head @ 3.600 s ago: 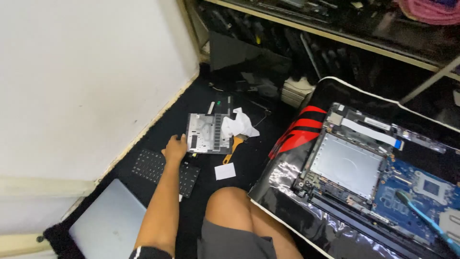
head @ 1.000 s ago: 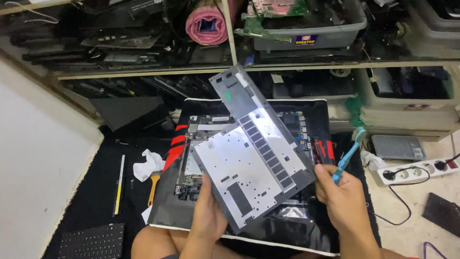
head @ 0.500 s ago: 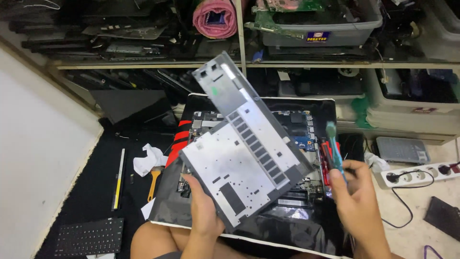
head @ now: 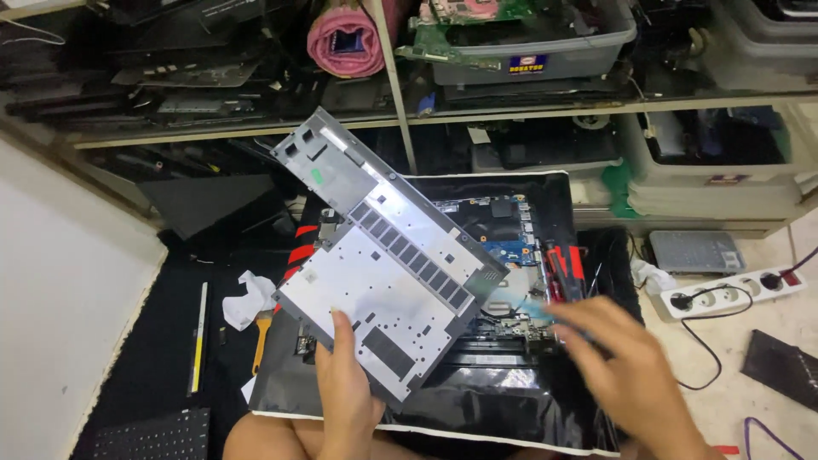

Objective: Cleaning dust from a laptop's internal metal casing and battery using a toothbrush.

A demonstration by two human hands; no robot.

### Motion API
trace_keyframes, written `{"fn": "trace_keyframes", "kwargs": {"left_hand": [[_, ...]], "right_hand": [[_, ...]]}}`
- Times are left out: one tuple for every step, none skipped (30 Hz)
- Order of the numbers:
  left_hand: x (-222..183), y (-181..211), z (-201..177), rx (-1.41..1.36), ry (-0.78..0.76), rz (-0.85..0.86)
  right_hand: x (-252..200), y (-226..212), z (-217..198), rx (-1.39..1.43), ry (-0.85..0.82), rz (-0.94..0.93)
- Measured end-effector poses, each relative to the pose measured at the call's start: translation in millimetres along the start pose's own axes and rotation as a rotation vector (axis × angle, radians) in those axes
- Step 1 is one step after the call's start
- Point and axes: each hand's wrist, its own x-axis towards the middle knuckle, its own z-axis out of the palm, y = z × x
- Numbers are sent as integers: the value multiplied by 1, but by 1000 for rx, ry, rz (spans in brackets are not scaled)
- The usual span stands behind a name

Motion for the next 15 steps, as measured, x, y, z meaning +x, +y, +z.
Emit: {"fn": "trace_keyframes", "kwargs": {"left_hand": [[-2, -1, 2, 3, -4, -2], [-4, -1, 4, -3, -5, 12], [-6, -2, 6, -10, -7, 28], [-6, -2, 5, -8, -11, 26], [-6, -3, 3, -20, -29, 31], [-5, -3, 2, -31, -47, 36], [-8, -1, 4, -30, -48, 35], [-11, 3, 6, -27, -57, 44], [-13, 6, 9, -26, -66, 55], [-13, 6, 10, -25, -69, 55], [-12, 5, 11, -26, -37, 47], [-12, 5, 12, -26, -5, 38], [-9, 1, 8, -27, -6, 37], [-6, -4, 5, -65, -30, 41], [-2, -8, 2, -102, -56, 46]], "right_hand": [[-1, -6, 3, -1, 3, 4], [-2, -11, 6, 24, -70, -17], [-2, -17, 10, 50, -142, -38], [-2, -12, 11, 49, -139, -35], [-1, -7, 13, 17, -94, -37], [-1, -2, 15, -16, -49, -39], [1, -2, 15, -16, -48, -37], [2, -1, 14, -144, 157, -39], [3, -1, 14, -271, 363, -45], [2, -3, 13, -271, 366, -44], [0, -4, 12, -156, 288, -26], [-2, -6, 10, -41, 210, -9], [-1, -8, 12, -43, 210, -9], [0, -10, 14, -38, 96, -16], [2, -12, 15, -34, -14, -23]]}}
